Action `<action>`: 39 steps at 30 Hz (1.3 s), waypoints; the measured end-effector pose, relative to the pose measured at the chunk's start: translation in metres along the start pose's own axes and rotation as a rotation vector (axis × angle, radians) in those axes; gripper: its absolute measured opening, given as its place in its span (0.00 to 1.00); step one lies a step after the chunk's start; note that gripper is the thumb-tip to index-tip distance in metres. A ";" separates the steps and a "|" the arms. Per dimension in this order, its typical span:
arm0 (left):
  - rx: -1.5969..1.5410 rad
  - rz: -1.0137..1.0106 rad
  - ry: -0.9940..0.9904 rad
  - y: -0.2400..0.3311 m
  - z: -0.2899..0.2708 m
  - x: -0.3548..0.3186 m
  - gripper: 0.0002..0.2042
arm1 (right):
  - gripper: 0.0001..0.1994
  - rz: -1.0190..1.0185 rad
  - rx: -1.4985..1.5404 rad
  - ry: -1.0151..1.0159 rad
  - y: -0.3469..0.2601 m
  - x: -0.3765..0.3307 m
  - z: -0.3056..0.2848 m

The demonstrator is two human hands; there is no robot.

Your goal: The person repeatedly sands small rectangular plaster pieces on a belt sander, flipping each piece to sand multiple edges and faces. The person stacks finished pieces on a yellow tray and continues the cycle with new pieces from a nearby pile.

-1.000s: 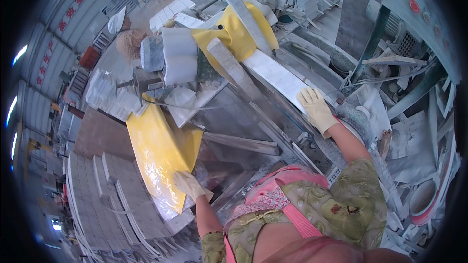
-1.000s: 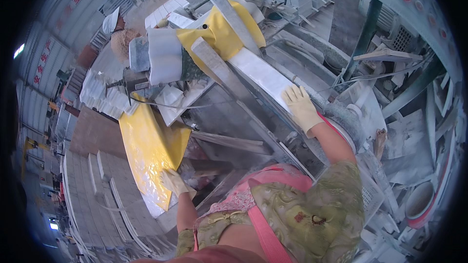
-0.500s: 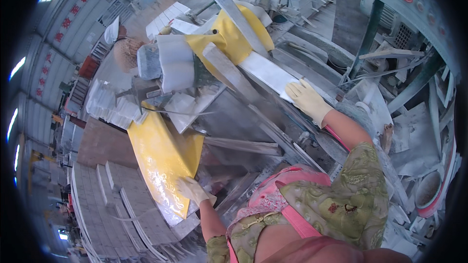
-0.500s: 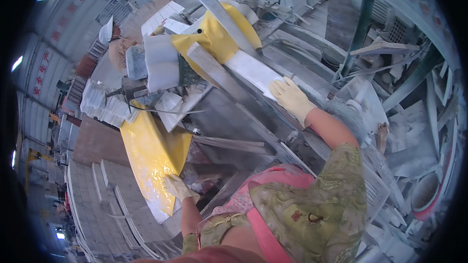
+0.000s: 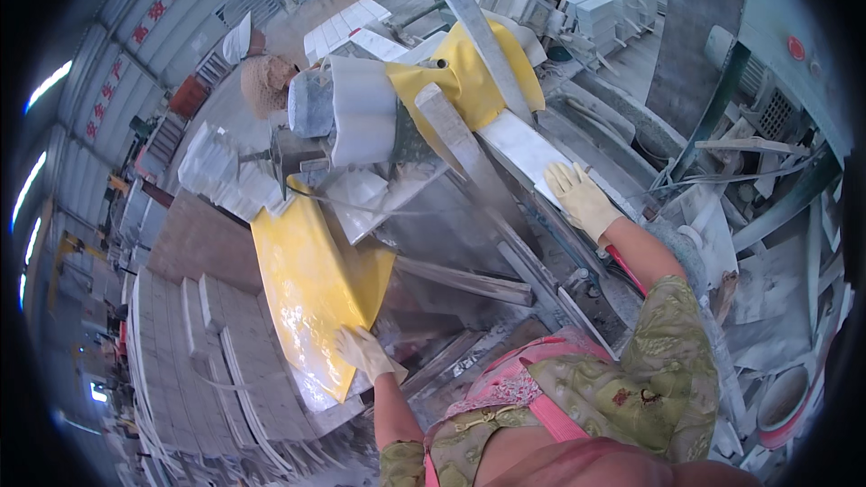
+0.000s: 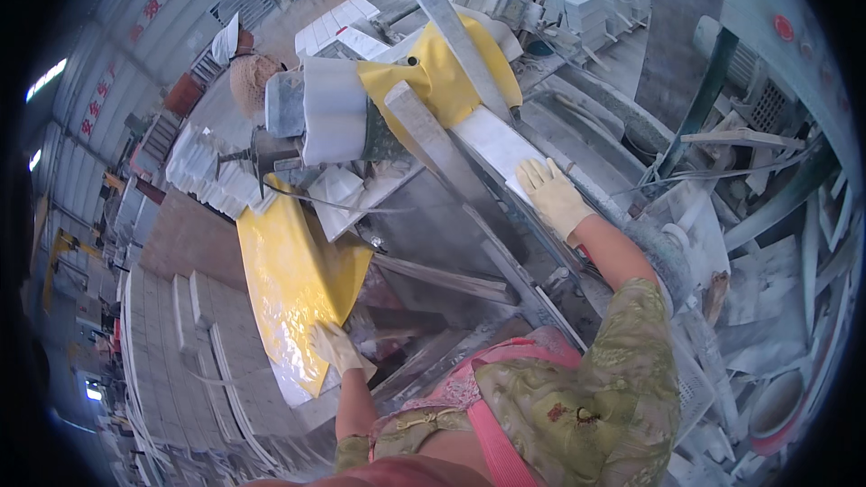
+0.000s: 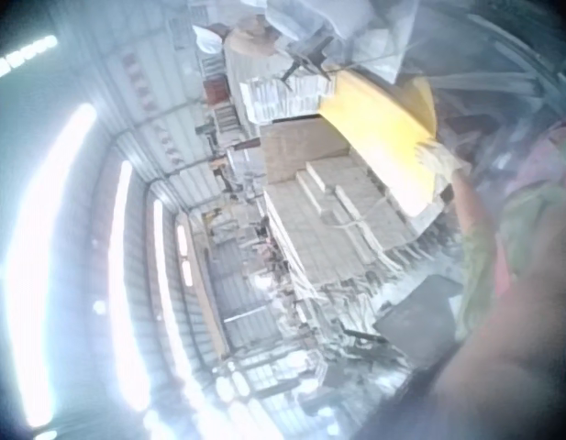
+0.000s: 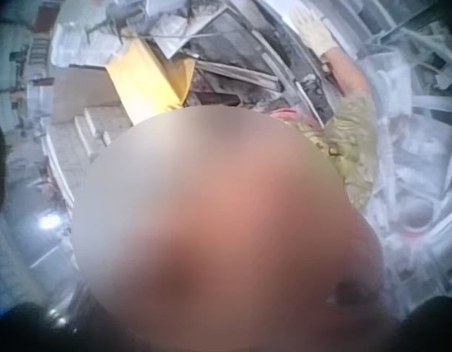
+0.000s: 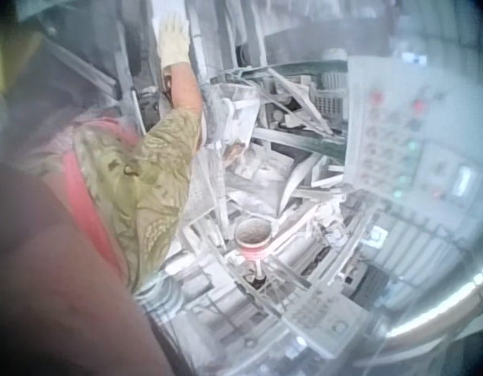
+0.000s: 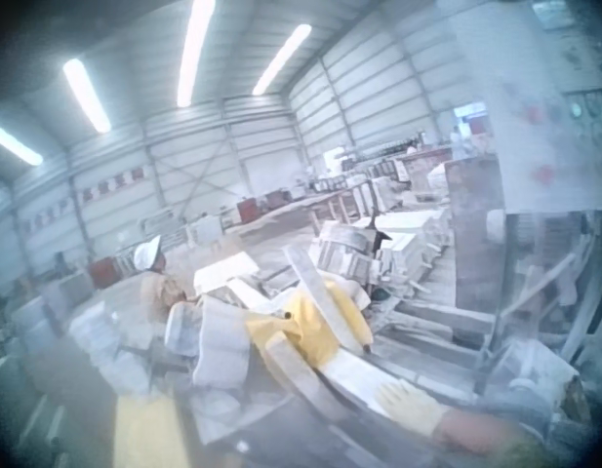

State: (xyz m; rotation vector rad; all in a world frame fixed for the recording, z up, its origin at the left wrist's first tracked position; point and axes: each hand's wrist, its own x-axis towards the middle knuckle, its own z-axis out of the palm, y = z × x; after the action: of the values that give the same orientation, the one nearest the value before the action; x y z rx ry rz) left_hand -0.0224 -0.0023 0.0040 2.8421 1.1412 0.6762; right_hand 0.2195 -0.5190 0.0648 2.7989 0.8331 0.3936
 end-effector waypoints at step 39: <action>-0.838 -0.459 -0.202 -0.041 -0.107 0.013 0.22 | 0.19 0.088 1.139 0.203 -0.189 0.084 -0.048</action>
State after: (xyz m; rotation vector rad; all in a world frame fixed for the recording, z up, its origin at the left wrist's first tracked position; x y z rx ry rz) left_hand -0.0827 0.0200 0.0994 1.8300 1.0732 0.6142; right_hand 0.1767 -0.3117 0.0773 3.8847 1.2774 0.2512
